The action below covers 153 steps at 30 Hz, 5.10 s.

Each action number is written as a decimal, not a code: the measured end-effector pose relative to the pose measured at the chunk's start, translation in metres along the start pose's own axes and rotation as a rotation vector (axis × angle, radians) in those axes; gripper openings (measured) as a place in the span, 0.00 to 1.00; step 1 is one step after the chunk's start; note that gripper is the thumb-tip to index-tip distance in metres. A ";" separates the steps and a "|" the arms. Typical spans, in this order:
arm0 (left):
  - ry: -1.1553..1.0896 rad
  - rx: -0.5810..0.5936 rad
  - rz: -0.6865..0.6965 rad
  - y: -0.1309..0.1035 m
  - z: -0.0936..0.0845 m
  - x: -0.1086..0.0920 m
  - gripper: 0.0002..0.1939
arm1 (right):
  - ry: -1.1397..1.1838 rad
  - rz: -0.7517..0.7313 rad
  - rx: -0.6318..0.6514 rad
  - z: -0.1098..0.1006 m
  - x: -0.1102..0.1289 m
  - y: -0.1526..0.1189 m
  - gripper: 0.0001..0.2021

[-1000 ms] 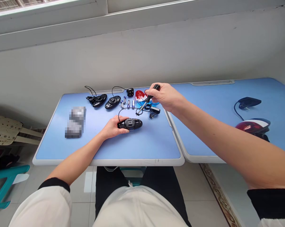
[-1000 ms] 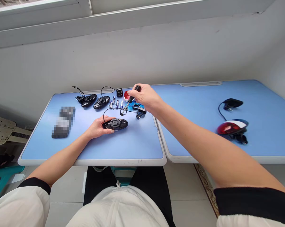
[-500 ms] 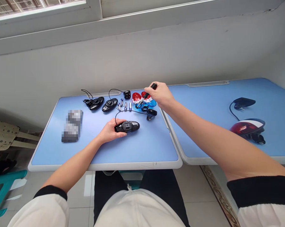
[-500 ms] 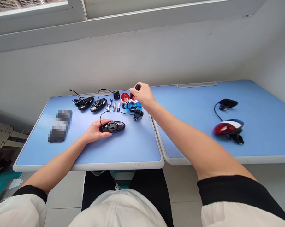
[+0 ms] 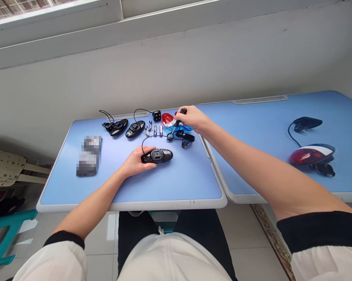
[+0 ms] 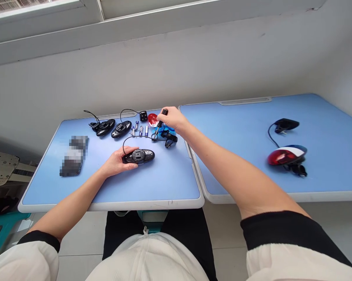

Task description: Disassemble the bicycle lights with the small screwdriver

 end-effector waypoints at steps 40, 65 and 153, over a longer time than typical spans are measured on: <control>-0.196 0.044 -0.113 0.005 0.002 0.001 0.35 | 0.678 0.453 0.155 0.030 -0.013 -0.162 0.15; -0.719 0.036 -0.204 -0.004 0.010 -0.033 0.24 | 0.945 0.288 0.055 0.080 -0.011 -0.162 0.26; -0.398 0.008 -0.095 0.003 -0.017 0.011 0.28 | -0.582 -0.329 0.305 -0.045 -0.014 0.006 0.07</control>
Point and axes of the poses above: each hand's wrist, its own y-axis towards the middle knuckle, its own z-axis out of the palm, x = y × z, the point moved 8 cm from there along y, towards the middle knuckle, and after that the axes turned 8 degrees about -z, right-handed, at the moved point
